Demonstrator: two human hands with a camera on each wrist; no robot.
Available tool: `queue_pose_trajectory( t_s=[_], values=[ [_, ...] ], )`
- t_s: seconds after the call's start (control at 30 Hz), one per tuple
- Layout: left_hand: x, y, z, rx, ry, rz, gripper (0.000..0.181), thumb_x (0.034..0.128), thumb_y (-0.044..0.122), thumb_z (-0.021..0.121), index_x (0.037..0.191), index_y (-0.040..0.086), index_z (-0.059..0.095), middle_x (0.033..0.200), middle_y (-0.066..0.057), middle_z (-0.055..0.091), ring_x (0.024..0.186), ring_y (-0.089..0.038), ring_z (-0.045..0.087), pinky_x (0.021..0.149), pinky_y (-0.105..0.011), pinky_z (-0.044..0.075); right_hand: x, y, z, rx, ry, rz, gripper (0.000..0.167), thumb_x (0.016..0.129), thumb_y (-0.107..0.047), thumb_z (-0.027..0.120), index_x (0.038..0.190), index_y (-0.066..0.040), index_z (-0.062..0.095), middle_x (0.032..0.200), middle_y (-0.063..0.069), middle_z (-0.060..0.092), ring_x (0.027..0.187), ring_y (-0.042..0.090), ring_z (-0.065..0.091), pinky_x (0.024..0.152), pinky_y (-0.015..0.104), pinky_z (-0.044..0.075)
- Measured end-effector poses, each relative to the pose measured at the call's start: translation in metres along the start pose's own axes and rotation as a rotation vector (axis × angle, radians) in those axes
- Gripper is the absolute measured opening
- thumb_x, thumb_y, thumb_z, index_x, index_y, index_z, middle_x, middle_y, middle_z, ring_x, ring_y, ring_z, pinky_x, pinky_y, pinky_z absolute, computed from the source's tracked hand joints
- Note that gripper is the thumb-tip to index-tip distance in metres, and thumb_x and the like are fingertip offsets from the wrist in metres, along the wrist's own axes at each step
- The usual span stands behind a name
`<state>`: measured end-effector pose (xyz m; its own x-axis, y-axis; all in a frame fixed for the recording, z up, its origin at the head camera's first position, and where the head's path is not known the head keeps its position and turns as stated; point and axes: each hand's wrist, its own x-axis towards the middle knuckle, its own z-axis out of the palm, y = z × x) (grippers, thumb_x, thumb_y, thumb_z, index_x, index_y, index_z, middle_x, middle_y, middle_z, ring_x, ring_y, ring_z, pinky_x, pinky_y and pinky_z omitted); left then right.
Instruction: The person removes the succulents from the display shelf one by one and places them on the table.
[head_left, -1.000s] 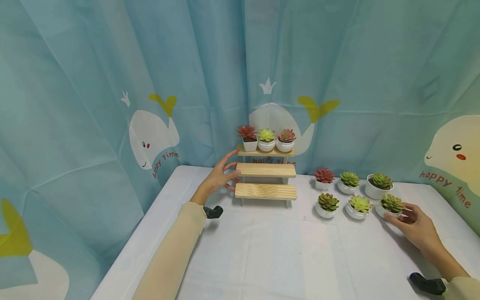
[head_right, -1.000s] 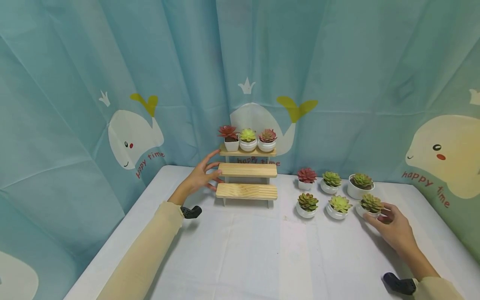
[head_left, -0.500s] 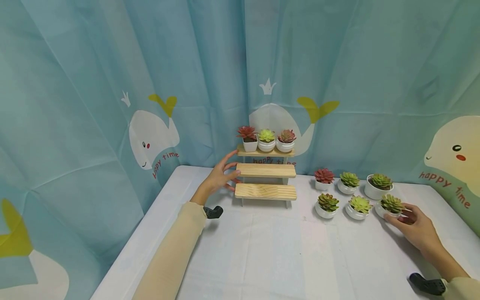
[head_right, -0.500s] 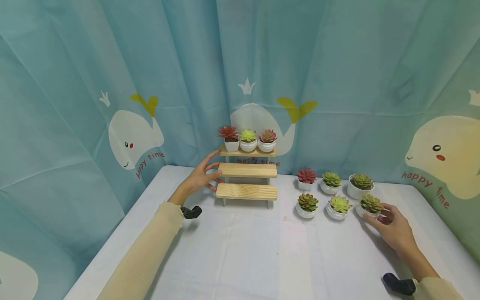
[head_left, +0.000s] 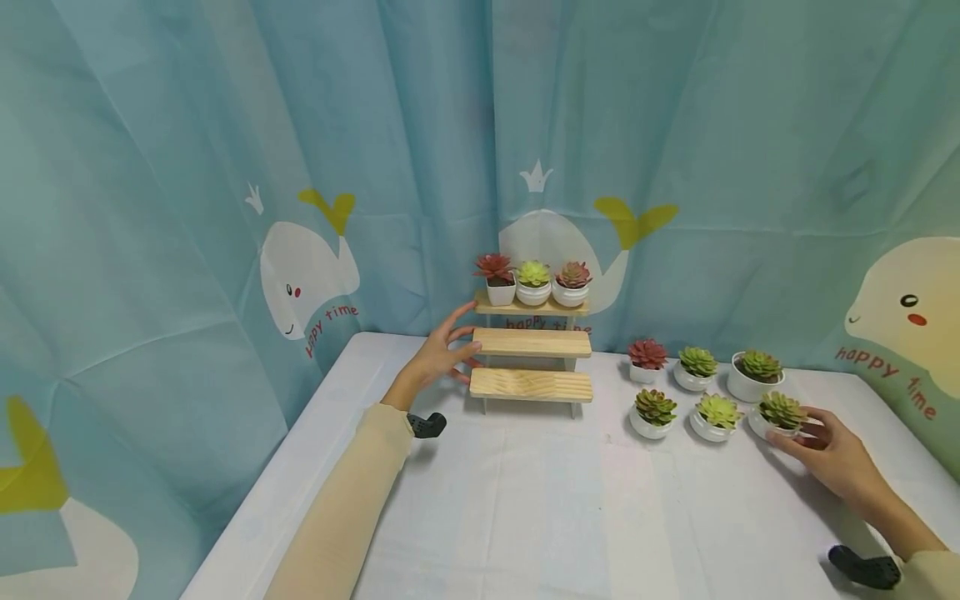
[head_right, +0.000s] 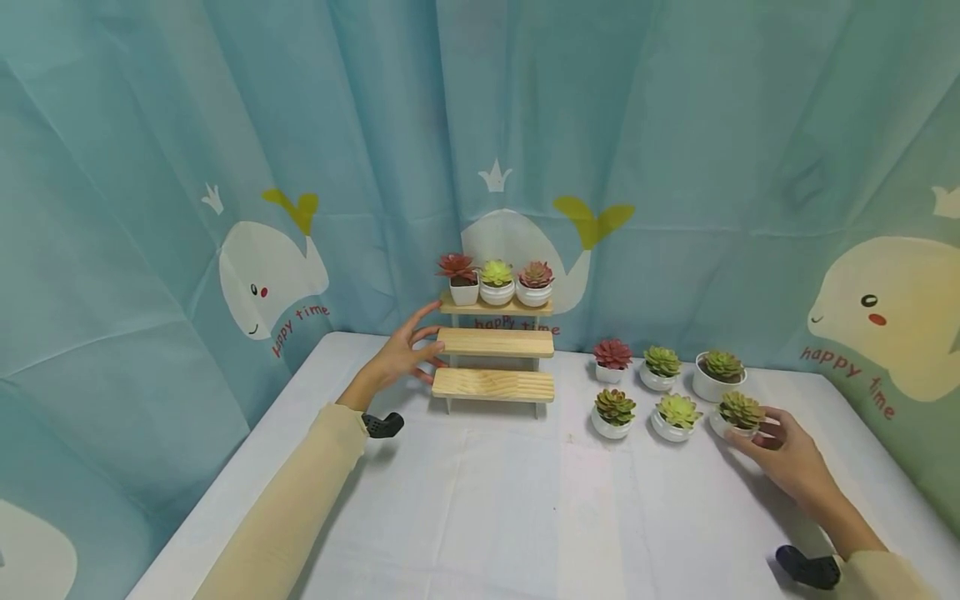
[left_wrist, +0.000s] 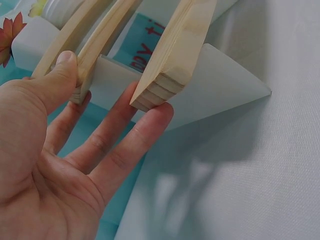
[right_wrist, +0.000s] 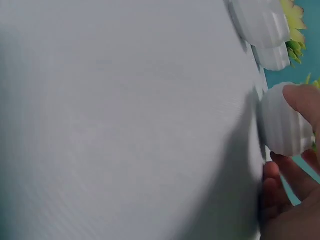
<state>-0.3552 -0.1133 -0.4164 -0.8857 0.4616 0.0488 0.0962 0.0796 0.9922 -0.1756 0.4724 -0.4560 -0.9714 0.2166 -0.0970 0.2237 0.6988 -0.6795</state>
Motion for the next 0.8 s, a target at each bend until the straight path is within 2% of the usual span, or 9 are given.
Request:
queue_pose_trajectory(
  t_s=[0.03, 0.27, 0.5, 0.7, 0.8],
  values=[
    [0.0, 0.0, 0.0, 0.0, -0.002, -0.001, 0.077, 0.1025, 0.015, 0.066, 0.161, 0.044, 0.027, 0.165, -0.018, 0.029, 0.112, -0.046, 0.066, 0.068, -0.055, 0.063, 0.0, 0.0, -0.002, -0.015, -0.018, -0.014, 0.102, 0.101, -0.051, 0.062, 0.153, 0.019, 0.009, 0.144, 0.05, 0.028, 0.126, 0.064, 0.04, 0.081, 0.053, 0.058],
    [0.001, 0.001, 0.0, -0.002, -0.007, 0.007, 0.077, 0.1026, 0.016, 0.066, 0.162, 0.043, 0.026, 0.164, -0.019, 0.03, 0.1, -0.042, 0.07, 0.066, -0.053, 0.063, 0.003, -0.007, -0.019, -0.094, -0.105, -0.095, 0.098, 0.101, -0.044, 0.066, 0.151, 0.018, 0.008, 0.139, 0.053, 0.033, 0.125, 0.066, 0.042, 0.08, 0.049, 0.058],
    [0.002, -0.001, -0.001, -0.011, -0.01, 0.001, 0.077, 0.1025, 0.015, 0.066, 0.162, 0.043, 0.026, 0.165, -0.018, 0.029, 0.092, -0.035, 0.073, 0.066, -0.052, 0.063, 0.001, -0.016, -0.031, -0.118, -0.135, -0.162, 0.094, 0.101, -0.035, 0.069, 0.151, 0.017, 0.009, 0.138, 0.053, 0.033, 0.125, 0.067, 0.04, 0.071, 0.031, 0.057],
    [0.001, -0.001, 0.0, -0.012, -0.002, -0.004, 0.076, 0.1022, 0.016, 0.067, 0.161, 0.044, 0.027, 0.165, -0.018, 0.03, 0.105, -0.043, 0.069, 0.065, -0.05, 0.063, 0.0, -0.025, -0.038, -0.133, -0.118, -0.195, 0.096, 0.1, -0.033, 0.07, 0.151, 0.018, 0.005, 0.137, 0.052, 0.028, 0.121, 0.07, 0.04, 0.078, 0.053, 0.059],
    [0.001, -0.001, -0.001, -0.013, -0.003, -0.001, 0.077, 0.1022, 0.016, 0.067, 0.161, 0.044, 0.027, 0.165, -0.017, 0.03, 0.102, -0.045, 0.069, 0.065, -0.05, 0.063, 0.0, -0.032, -0.043, -0.155, -0.099, -0.224, 0.095, 0.1, -0.031, 0.07, 0.151, 0.018, 0.006, 0.135, 0.053, 0.032, 0.118, 0.07, 0.045, 0.079, 0.056, 0.059]
  ],
)
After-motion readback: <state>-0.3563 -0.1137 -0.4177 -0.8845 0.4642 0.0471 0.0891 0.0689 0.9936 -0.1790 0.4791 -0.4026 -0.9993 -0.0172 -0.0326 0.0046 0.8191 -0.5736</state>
